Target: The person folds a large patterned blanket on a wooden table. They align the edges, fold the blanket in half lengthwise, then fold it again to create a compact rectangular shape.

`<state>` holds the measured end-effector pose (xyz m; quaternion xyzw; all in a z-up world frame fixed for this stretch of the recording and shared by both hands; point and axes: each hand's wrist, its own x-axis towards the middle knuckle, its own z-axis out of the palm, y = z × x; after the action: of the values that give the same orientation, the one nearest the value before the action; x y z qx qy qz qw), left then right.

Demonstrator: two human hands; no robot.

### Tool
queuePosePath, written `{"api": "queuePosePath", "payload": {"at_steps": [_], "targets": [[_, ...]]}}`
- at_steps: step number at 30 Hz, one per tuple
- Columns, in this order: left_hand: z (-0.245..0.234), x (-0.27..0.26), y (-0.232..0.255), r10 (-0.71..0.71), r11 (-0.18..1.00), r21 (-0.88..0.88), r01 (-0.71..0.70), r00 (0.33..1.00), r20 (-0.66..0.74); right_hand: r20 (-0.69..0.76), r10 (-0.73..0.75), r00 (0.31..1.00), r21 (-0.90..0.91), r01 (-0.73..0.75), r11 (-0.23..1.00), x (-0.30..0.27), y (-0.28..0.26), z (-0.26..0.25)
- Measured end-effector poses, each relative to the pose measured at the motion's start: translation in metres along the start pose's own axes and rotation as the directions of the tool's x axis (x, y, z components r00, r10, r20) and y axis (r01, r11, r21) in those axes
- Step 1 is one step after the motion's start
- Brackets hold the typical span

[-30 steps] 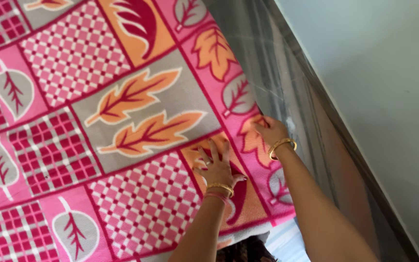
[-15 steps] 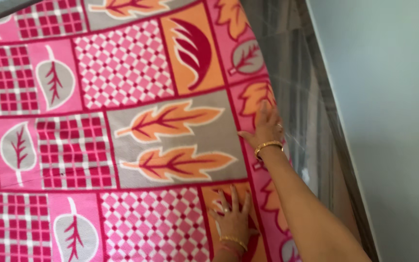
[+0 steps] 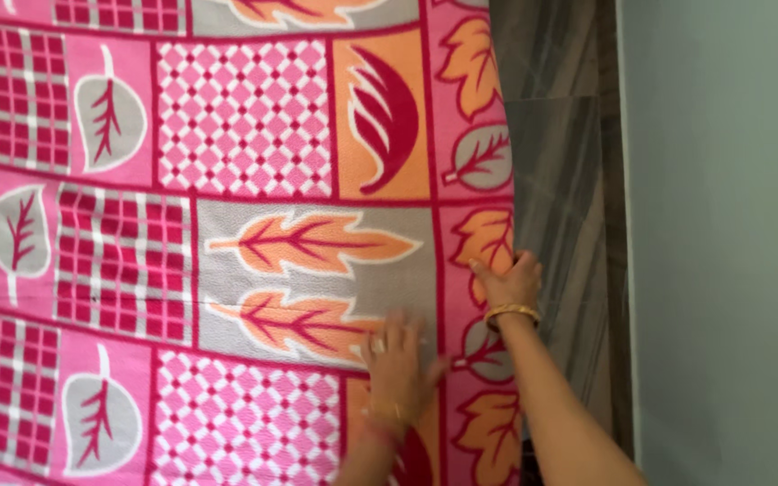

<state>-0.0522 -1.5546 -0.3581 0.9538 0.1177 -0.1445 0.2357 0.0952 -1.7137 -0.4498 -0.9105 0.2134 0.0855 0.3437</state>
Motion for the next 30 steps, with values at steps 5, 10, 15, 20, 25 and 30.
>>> {"api": "queuePosePath", "payload": {"at_steps": [5, 10, 15, 20, 25, 30], "targets": [[-0.028, 0.145, 0.061, -0.362, 0.932, 0.049, 0.358, 0.922, 0.137, 0.084, -0.132, 0.988, -0.118, 0.141, 0.983, 0.014, 0.005, -0.003], [-0.020, 0.174, 0.085, -0.510, 0.860, 0.125, 0.494, 0.839, 0.192, 0.026, -0.580, 0.814, -0.012, 0.581, 0.814, 0.069, -0.011, -0.042], [-0.017, 0.180, 0.077, -0.512, 0.859, 0.104, 0.502, 0.838, 0.187, 0.280, -0.785, 0.553, -0.083, 0.829, 0.554, 0.151, -0.108, -0.046], [-0.019, 0.187, 0.076, -0.522, 0.853, 0.179, 0.491, 0.816, 0.250, 0.706, -0.448, 0.548, -0.345, 0.820, 0.458, 0.171, -0.184, -0.025], [-0.025, 0.192, 0.075, -0.542, 0.840, 0.224, 0.493, 0.773, 0.329, 0.706, -0.368, 0.605, -0.458, 0.786, 0.414, 0.153, -0.200, -0.018], [-0.029, 0.193, 0.077, -0.543, 0.840, 0.217, 0.498, 0.768, 0.340, 0.718, -0.326, 0.615, -0.497, 0.781, 0.378, 0.152, -0.206, -0.016]]}}
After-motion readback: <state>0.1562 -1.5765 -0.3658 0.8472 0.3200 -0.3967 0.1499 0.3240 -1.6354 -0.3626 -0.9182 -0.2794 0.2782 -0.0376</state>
